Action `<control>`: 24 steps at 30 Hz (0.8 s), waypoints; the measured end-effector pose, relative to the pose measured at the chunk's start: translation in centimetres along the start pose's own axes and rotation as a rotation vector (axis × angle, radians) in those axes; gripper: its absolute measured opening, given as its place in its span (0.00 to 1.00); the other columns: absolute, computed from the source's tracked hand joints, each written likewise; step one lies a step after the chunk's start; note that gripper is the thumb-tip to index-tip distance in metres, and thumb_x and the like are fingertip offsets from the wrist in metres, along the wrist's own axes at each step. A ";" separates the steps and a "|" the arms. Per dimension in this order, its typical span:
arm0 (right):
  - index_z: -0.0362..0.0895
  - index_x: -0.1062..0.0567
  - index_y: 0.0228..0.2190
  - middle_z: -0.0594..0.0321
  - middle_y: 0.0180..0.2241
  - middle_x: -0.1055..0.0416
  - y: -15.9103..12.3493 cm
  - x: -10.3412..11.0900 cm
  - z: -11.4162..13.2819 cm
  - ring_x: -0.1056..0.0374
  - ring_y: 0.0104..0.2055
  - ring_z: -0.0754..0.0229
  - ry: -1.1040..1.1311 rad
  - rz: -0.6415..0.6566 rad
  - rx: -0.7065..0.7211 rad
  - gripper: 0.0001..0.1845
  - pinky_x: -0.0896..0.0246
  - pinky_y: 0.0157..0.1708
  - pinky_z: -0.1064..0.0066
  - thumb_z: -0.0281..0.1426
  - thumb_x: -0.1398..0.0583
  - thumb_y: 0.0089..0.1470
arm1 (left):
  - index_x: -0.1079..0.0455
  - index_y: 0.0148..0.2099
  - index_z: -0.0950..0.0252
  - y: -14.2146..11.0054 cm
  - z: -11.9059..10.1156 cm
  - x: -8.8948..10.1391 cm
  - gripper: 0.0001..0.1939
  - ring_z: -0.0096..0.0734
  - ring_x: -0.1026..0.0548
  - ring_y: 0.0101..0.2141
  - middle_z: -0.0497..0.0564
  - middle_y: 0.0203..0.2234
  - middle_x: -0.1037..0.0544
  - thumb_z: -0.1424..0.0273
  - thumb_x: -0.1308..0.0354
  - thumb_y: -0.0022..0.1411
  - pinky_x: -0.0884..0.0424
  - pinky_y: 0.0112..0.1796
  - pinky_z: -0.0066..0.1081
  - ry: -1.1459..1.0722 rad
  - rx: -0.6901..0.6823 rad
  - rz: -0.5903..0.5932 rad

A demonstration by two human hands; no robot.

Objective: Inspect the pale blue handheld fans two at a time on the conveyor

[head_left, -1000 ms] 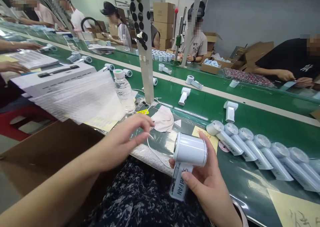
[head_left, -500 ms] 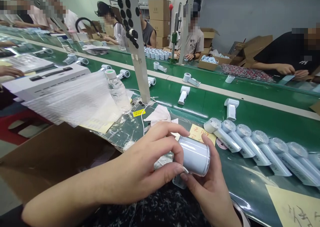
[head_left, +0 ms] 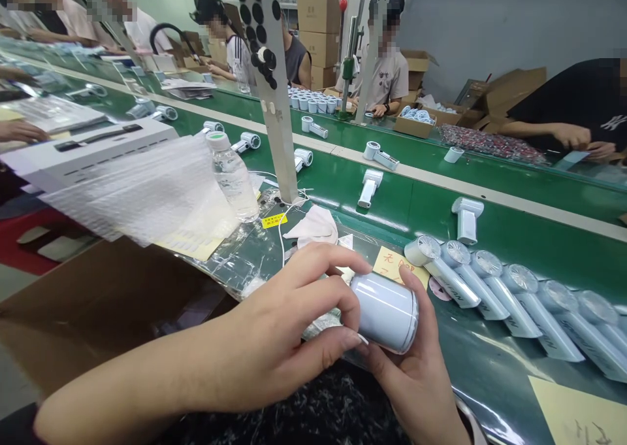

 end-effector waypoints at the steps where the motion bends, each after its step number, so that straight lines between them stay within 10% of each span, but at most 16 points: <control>1: 0.61 0.52 0.67 0.57 0.57 0.29 0.1 0.0 0.0 0.24 0.51 0.52 -0.001 0.005 0.008 0.53 0.25 0.48 0.64 0.28 0.29 0.51 | 0.34 0.38 0.60 0.0 0.1 0.0 0.07 0.31 0.32 0.54 0.49 0.53 0.32 0.78 0.44 0.64 0.35 0.56 0.29 0.002 -0.006 -0.002; 9: 0.60 0.52 0.67 0.56 0.57 0.28 0.9 0.0 -0.2 0.24 0.50 0.52 0.049 -0.002 -0.037 0.55 0.25 0.47 0.64 0.28 0.28 0.49 | 0.31 0.38 0.60 0.2 1.2 0.3 0.08 0.33 0.33 0.57 0.51 0.56 0.32 0.79 0.44 0.64 0.36 0.58 0.32 -0.087 0.034 -0.017; 15: 0.59 0.57 0.68 0.53 0.61 0.33 1.6 -2.6 -0.5 0.29 0.57 0.48 0.100 0.066 -0.005 0.53 0.32 0.54 0.55 0.40 0.32 0.54 | 0.28 0.27 0.65 0.0 6.0 -3.5 0.16 0.43 0.27 0.53 0.56 0.57 0.31 0.58 0.33 0.58 0.28 0.51 0.38 -0.776 0.244 0.085; 20: 0.54 0.37 0.64 0.55 0.61 0.35 7.3 -2.1 2.0 0.40 0.64 0.44 -0.732 0.163 0.134 0.39 0.43 0.63 0.52 0.44 0.34 0.54 | 0.36 0.26 0.65 -2.6 9.8 -6.9 0.26 0.31 0.25 0.29 0.50 0.27 0.25 0.50 0.30 0.49 0.28 0.32 0.30 -1.149 0.543 -0.068; 24: 0.42 0.19 0.44 0.46 0.57 0.33 16.4 7.2 8.4 0.38 0.61 0.40 -1.325 -0.143 0.013 0.15 0.45 0.61 0.49 0.38 0.38 0.60 | 0.34 0.27 0.64 -6.2 11.7 -1.5 0.23 0.40 0.22 0.37 0.54 0.34 0.20 0.51 0.30 0.51 0.27 0.37 0.33 -0.920 0.568 -0.265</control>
Point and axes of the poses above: each hand's wrist, its own y-axis towards the middle knuckle, its own x-axis out of the back of the hand, z = x × y, the point moved 7 cm from there along y, towards the middle knuckle
